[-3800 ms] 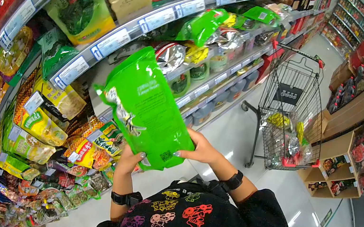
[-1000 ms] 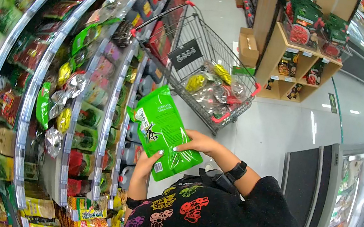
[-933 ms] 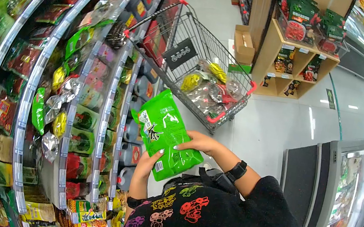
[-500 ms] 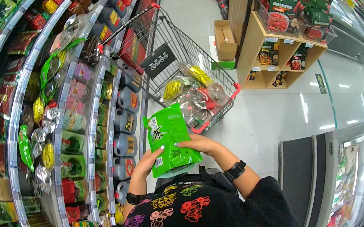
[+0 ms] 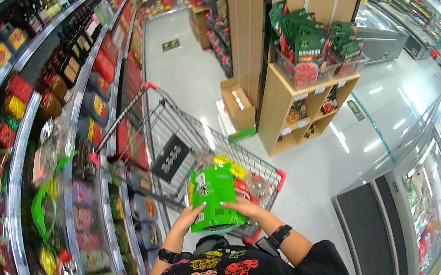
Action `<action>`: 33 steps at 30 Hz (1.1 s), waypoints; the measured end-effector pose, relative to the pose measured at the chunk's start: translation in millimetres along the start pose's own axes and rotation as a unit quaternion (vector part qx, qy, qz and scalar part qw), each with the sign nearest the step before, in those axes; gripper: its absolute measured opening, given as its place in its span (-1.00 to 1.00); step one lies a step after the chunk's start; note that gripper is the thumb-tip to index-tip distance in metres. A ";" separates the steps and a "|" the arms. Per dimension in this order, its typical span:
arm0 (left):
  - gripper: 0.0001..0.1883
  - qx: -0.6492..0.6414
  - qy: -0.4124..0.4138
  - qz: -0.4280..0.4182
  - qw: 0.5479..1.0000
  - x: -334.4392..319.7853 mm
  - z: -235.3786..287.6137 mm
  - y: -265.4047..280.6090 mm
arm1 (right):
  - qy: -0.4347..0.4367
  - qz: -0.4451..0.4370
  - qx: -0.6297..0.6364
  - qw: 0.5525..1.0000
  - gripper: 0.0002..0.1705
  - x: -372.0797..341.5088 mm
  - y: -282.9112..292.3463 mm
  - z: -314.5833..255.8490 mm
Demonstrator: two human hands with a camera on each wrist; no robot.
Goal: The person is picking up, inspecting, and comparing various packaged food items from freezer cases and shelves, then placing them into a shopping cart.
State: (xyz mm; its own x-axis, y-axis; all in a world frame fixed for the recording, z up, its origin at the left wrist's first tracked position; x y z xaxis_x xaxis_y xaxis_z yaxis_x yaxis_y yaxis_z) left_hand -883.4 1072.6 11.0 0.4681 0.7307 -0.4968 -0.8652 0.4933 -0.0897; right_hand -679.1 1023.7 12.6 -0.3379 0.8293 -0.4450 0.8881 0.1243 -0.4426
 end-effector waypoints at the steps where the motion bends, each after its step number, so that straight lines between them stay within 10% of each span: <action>1: -0.59 0.020 0.021 -0.003 1.000 17.5 1.6 10.7 | 0.039 -0.001 0.016 0.999 -0.41 10.9 -3.0 -7.9; 7: -0.43 0.203 -0.012 0.017 0.979 118.4 -38.2 56.0 | 0.057 0.163 -0.134 0.976 -0.30 81.3 27.8 14.4; 15: -0.44 0.263 0.083 -0.067 0.959 176.7 -57.6 70.3 | -0.030 0.214 0.016 0.976 -0.40 122.1 54.6 52.8; 31: -0.46 -0.024 0.231 -0.092 0.968 207.9 -137.0 55.3 | -0.003 0.294 -0.087 0.952 -0.56 124.3 71.3 85.2; 33: -0.28 0.009 0.150 -0.068 0.986 190.4 -120.3 42.1 | -0.047 0.322 -0.130 0.936 -0.51 100.2 65.0 68.7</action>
State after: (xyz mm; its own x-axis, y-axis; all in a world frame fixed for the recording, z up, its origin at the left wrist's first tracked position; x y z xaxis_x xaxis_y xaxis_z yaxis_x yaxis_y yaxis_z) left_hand -852.3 1175.7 -191.2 0.5034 0.4865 -0.7141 -0.7936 0.5872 -0.1593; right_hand -676.7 1077.5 -114.3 0.2794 0.7275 -0.6266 0.9588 -0.2468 0.1409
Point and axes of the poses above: each hand's wrist, its own x-axis towards the middle knuckle, its own y-axis out of the back of the hand, z = x × y, the point moved 1 cm from there along x, towards the middle knuckle, and after that the axes turned 1 degree about x, right-handed, at the moved point
